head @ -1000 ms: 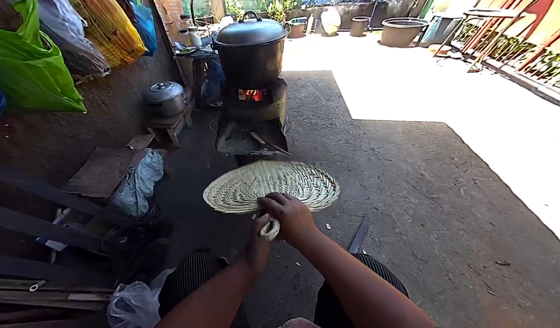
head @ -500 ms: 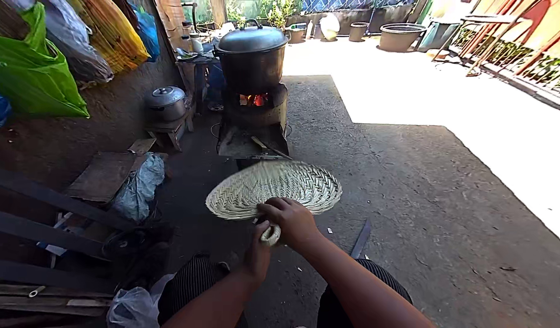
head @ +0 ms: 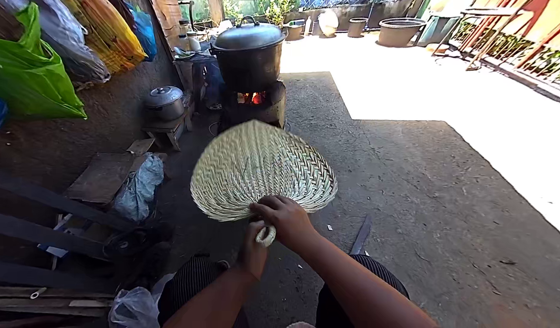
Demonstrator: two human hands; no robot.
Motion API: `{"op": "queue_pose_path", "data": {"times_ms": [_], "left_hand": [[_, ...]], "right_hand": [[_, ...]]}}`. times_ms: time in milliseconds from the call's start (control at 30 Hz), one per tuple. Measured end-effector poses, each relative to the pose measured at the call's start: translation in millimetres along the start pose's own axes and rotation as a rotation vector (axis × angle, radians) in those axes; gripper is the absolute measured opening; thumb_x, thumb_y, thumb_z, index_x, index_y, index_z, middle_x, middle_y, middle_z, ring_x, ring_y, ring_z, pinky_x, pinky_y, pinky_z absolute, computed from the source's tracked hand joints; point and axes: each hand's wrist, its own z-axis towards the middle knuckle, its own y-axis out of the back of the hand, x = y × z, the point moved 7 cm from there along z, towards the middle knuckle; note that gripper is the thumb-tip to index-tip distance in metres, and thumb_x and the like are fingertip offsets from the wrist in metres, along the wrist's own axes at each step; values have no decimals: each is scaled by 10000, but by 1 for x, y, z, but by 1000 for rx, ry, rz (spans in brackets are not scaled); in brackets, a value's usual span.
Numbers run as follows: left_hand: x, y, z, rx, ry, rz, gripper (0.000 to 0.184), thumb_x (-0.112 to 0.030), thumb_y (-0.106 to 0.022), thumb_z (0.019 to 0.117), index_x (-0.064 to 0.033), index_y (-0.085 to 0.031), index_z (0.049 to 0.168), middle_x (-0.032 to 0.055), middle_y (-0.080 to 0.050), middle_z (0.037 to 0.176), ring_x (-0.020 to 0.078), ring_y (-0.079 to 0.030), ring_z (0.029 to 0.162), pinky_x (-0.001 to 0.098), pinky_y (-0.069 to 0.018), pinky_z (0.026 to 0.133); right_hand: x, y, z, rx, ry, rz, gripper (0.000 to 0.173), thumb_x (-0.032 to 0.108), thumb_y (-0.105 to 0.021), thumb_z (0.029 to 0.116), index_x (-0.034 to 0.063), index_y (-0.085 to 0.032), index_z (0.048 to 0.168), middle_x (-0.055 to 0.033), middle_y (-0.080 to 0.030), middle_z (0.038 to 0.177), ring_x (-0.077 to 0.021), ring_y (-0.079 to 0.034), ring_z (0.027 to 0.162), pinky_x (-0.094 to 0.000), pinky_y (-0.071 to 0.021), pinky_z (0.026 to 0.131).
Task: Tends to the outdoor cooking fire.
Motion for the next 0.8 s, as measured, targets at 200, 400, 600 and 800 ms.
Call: {"op": "queue_pose_path", "data": {"times_ms": [200,400,600,800], "left_hand": [[-6,8,8,-149,197,-89,641,-490,-143,1103,-23,-515,1335,128,-666,1180,205,-669,1016,373,-553,870],[-2,20,13,-206,182,-113,361,-288,-313,1120,-59,-590,1079,50,-663,875,127,-671,799,273,-572,726],[7,9,12,-149,262,-203,357,-304,-338,1116,-55,-592,1084,67,-683,910,133,-683,835,284,-576,773],[-6,15,13,-239,126,-113,197,-159,-485,1078,2,-599,1088,94,-681,849,127,-670,705,244,-573,640]], "right_hand": [[1,1,-1,145,-63,85,469,-39,-679,862,129,-697,1300,-168,-711,1205,-399,-667,1152,-552,-571,888],[12,1,-19,236,53,151,363,126,-672,950,114,-677,1313,-171,-649,1337,-385,-615,1260,-533,-574,915],[10,4,-28,235,71,187,287,16,-629,905,64,-714,1174,-169,-677,1302,-395,-609,1277,-540,-557,959],[-11,10,-42,-152,-311,600,192,65,-567,957,13,-732,1039,-63,-725,976,-83,-684,852,-233,-572,775]]}}
